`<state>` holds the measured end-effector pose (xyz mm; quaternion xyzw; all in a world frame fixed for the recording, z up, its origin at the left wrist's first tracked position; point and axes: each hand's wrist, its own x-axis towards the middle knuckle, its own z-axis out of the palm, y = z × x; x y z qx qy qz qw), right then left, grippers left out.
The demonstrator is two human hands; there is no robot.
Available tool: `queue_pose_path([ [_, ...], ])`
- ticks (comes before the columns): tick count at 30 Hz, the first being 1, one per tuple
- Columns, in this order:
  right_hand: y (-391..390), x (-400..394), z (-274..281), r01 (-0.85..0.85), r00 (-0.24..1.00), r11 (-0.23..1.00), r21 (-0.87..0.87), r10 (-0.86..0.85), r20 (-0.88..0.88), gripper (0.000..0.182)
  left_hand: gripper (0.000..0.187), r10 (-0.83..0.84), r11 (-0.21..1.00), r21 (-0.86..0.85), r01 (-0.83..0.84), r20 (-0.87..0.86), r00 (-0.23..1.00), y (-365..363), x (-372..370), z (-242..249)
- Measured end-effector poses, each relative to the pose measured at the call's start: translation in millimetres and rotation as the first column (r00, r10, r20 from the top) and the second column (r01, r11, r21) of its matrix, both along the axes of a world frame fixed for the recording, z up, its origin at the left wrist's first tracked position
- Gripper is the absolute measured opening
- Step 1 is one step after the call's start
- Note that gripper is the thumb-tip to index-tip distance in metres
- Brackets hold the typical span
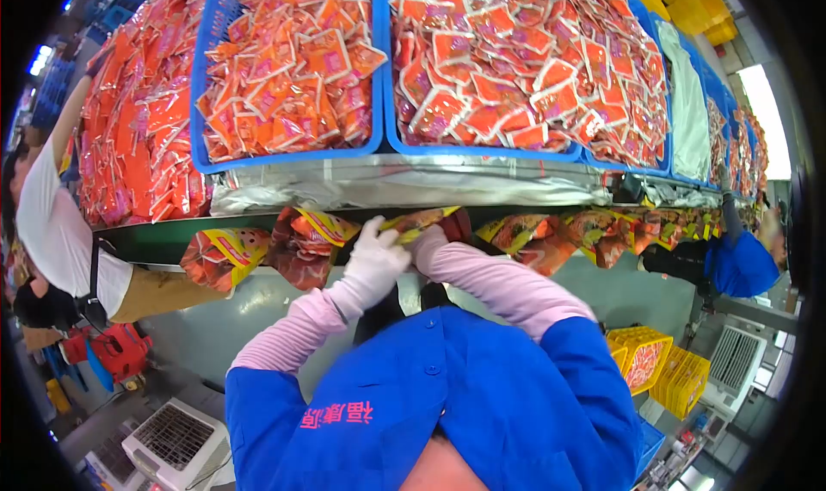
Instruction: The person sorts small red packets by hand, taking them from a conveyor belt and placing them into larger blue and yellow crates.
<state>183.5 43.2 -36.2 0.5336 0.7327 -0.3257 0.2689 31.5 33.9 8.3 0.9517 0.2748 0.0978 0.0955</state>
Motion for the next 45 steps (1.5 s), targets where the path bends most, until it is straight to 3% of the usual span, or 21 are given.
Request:
queue_pose_path([
  [6,-7.1,-3.2,-137.4,0.331,0.939,0.931,-0.151,-0.341,-0.042,0.028,0.007,0.006,1.0,0.0,-0.007,0.1,0.995,1.1,-24.8,-9.6],
  [7,21.7,-15.5,13.3,-0.137,0.988,0.984,-0.111,0.128,-0.09,0.027,0.006,0.065,0.998,0.002,-0.066,0.118,0.991,8.0,-31.5,-4.1],
  [8,18.7,-18.3,26.2,-0.089,0.99,0.994,-0.067,0.081,-0.116,0.026,0.006,0.068,0.998,0.008,-0.069,0.091,0.994,12.8,-38.0,1.3],
  [10,10.4,-27.8,-1.3,0.053,0.986,0.995,-0.09,-0.066,-0.151,0.027,0.005,0.019,1.0,0.0,-0.019,0.101,0.995,18.8,-41.7,-0.8],
  [11,-16.7,-19.1,-101.6,0.024,0.973,1.0,0.002,-0.023,-0.231,0.027,0.005,-0.027,1.0,-0.006,0.028,0.1,0.995,20.5,-43.9,-1.2],
  [13,-15.0,-25.5,-101.4,0.048,0.958,0.999,-0.017,-0.05,-0.282,0.028,0.007,-0.157,0.988,-0.006,0.157,-0.022,0.987,18.4,-50.7,-9.7],
  [15,-0.7,-39.5,-79.1,0.071,0.909,0.995,-0.069,-0.093,-0.405,0.03,0.014,-0.11,0.989,-0.102,0.11,0.005,0.994,37.0,-61.3,10.5],
  [17,58.3,-32.9,100.8,0.195,0.929,0.94,-0.281,-0.269,-0.256,0.028,0.025,0.09,0.973,-0.232,0.011,0.422,0.902,79.1,-62.4,38.2],
  [19,82.9,12.7,107.4,0.251,0.944,0.911,0.329,-0.154,-0.293,0.022,0.025,0.29,0.957,-0.085,-0.279,0.382,0.877,133.8,-48.1,53.2],
  [20,103.7,33.7,99.3,0.515,0.846,0.685,0.515,-0.312,-0.432,0.019,0.026,0.363,0.92,-0.024,-0.391,0.43,0.827,162.4,-36.5,45.2],
  [23,170.8,68.7,39.3,0.487,0.845,0.584,0.65,-0.503,-0.181,0.022,0.036,0.589,0.801,0.122,-0.587,0.022,0.808,232.1,0.0,3.9],
  [25,195.4,73.5,-53.9,0.237,0.859,0.291,0.927,-0.509,-0.06,0.024,0.031,0.566,0.789,0.233,-0.569,0.083,0.82,248.4,-1.6,-15.1],
  [26,191.8,76.6,-36.9,0.241,0.858,0.291,0.926,-0.51,-0.063,0.024,0.03,0.589,0.791,0.103,-0.603,0.138,0.796,253.8,-11.5,-19.4],
  [28,166.7,79.4,20.3,0.499,0.846,0.608,0.618,-0.497,-0.194,0.028,0.023,0.613,0.789,-0.247,-0.562,0.38,0.693,244.5,-35.2,-22.2],
  [29,156.6,87.9,29.1,0.574,0.818,0.601,0.556,-0.442,-0.367,0.04,0.019,0.635,0.773,-0.442,-0.456,0.555,0.537,232.2,-42.5,-10.9],
  [30,150.9,86.5,34.5,0.597,0.802,0.614,0.516,-0.447,-0.396,0.045,0.012,0.757,0.64,-0.67,-0.378,0.464,0.46,211.0,-44.4,18.9],
  [33,168.5,63.5,45.7,0.564,0.822,0.729,0.388,-0.541,-0.179,0.059,0.008,0.694,0.689,-0.714,-0.12,0.603,0.394,146.0,-31.8,57.1],
  [35,187.4,55.1,35.5,0.459,0.886,0.813,0.357,-0.447,-0.122,0.038,0.005,0.818,0.495,-0.865,-0.081,0.433,0.379,91.0,-18.7,72.9],
  [38,217.9,57.8,-46.4,0.337,0.941,0.802,0.494,-0.299,-0.157,0.031,0.007,0.694,0.596,-0.802,-0.046,0.486,0.531,22.7,4.0,65.8],
  [41,187.3,83.6,22.9,0.385,0.917,0.808,0.445,-0.282,-0.283,0.033,0.019,0.309,0.886,-0.463,-0.041,0.521,0.796,-17.9,24.1,43.5],
  [45,95.3,100.0,147.0,0.59,0.653,0.805,0.068,-0.426,-0.626,0.032,0.041,0.067,0.954,-0.29,-0.075,-0.039,0.997,-30.0,29.0,14.1],
])
